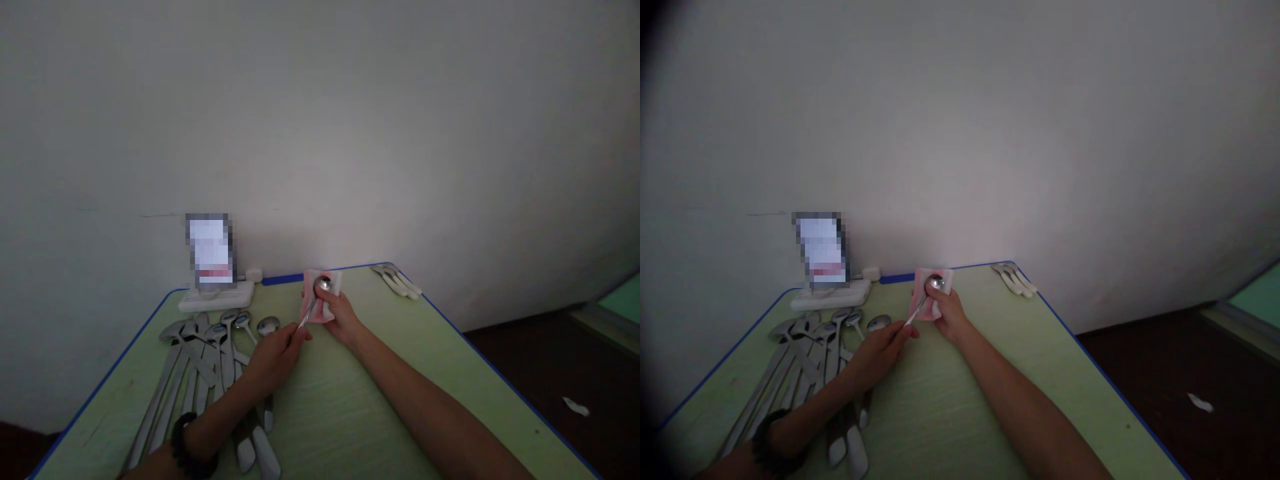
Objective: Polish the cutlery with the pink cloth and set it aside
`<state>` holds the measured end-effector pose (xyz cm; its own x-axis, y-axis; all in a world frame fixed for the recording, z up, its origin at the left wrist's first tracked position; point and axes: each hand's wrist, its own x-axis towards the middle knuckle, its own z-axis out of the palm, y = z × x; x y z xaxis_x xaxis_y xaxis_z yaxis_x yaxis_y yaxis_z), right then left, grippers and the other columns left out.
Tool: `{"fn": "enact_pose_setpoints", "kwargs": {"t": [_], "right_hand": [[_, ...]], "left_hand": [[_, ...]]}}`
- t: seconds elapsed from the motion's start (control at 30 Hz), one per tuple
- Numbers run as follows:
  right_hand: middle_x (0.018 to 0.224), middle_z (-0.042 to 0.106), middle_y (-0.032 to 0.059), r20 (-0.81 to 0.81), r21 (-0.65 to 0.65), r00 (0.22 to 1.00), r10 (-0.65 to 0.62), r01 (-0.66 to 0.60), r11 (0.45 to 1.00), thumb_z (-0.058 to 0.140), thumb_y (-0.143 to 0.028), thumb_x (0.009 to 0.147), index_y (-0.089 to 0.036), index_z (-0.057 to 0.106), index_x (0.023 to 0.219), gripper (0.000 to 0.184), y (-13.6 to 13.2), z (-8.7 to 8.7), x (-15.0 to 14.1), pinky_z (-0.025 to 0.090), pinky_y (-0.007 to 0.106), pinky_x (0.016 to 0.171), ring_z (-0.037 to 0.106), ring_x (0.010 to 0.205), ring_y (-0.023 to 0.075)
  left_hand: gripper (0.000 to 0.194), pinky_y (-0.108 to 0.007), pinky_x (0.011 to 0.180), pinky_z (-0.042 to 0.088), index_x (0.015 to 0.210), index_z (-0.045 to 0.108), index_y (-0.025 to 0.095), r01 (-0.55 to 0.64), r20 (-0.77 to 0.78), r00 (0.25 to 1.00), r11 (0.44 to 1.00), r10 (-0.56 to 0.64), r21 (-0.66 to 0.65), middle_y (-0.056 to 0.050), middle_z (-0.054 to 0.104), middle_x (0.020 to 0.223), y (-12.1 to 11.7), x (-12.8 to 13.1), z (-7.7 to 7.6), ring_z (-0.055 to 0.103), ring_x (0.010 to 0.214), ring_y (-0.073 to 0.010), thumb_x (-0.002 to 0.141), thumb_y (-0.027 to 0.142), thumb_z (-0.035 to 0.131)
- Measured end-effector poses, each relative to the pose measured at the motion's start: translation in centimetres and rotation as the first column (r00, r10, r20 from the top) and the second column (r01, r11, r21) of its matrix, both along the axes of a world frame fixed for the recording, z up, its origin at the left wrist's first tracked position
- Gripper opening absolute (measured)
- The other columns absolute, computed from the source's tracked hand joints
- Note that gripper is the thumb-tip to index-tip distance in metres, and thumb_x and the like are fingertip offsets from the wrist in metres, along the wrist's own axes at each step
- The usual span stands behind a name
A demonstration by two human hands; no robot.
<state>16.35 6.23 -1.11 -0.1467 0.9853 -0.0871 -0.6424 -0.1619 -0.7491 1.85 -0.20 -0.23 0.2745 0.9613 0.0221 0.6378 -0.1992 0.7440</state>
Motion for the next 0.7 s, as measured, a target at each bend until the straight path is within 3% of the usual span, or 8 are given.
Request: {"fn": "enact_pose_setpoints", "kwargs": {"t": [0.1,0.23,0.33,0.53,0.7], "right_hand": [[0.068,0.069,0.003,-0.045,0.007,0.996,-0.073,0.074,0.997,0.07,-0.021,0.066,-0.014,0.06,0.086,0.023,0.38,-0.41,0.1,0.051,0.026,0.056,0.063,0.057,0.0147],[0.065,0.068,0.0019,-0.098,-0.02,0.981,-0.167,0.166,0.986,0.068,-0.018,0.068,-0.015,0.06,0.081,0.015,0.81,-0.6,0.32,0.05,0.022,0.051,0.062,0.055,0.0127],[0.063,0.067,0.0025,-0.093,-0.04,0.98,-0.177,0.174,0.984,0.066,-0.019,0.071,-0.015,0.06,0.081,0.013,0.88,-0.59,0.33,0.049,0.021,0.047,0.061,0.053,0.0124],[0.06,0.067,0.0044,-0.059,-0.006,0.989,-0.137,0.137,0.991,0.067,-0.03,0.072,-0.012,0.061,0.076,0.019,0.68,-0.41,0.32,0.049,0.022,0.046,0.06,0.049,0.0123],[0.062,0.068,0.0049,-0.045,-0.011,0.995,-0.083,0.083,0.996,0.068,-0.029,0.07,-0.011,0.061,0.076,0.02,0.28,-0.04,0.29,0.05,0.022,0.048,0.061,0.051,0.0123]], "left_hand": [[0.04,-0.022,0.05,0.032,0.103,0.06,0.015,0.052,0.059,0.997,0.998,-0.05,-0.031,0.004,0.049,0.051,-0.23,-0.22,0.16,0.048,0.05,-0.0131,0.086,0.039,0.032],[0.044,-0.021,0.051,0.039,0.117,0.051,0.012,0.23,0.239,0.951,0.965,-0.196,-0.122,0.005,0.053,0.05,-0.6,-0.36,0.34,0.049,0.048,-0.0122,0.087,0.038,0.032],[0.045,-0.022,0.054,0.042,0.116,0.051,0.011,0.308,0.277,0.922,0.947,-0.272,-0.095,0.0,0.064,0.059,-0.7,-0.26,0.34,0.052,0.052,-0.0124,0.088,0.04,0.033],[0.042,-0.021,0.052,0.043,0.09,0.062,0.013,0.227,0.192,0.958,0.972,-0.213,-0.055,-0.005,0.072,0.073,-0.59,-0.08,0.19,0.055,0.047,-0.0107,0.088,0.044,0.034],[0.038,-0.021,0.052,0.044,0.085,0.06,0.014,0.201,0.187,0.965,0.977,-0.185,-0.073,-0.004,0.072,0.071,-0.54,0.02,0.15,0.058,0.048,-0.0117,0.087,0.042,0.035]]}}
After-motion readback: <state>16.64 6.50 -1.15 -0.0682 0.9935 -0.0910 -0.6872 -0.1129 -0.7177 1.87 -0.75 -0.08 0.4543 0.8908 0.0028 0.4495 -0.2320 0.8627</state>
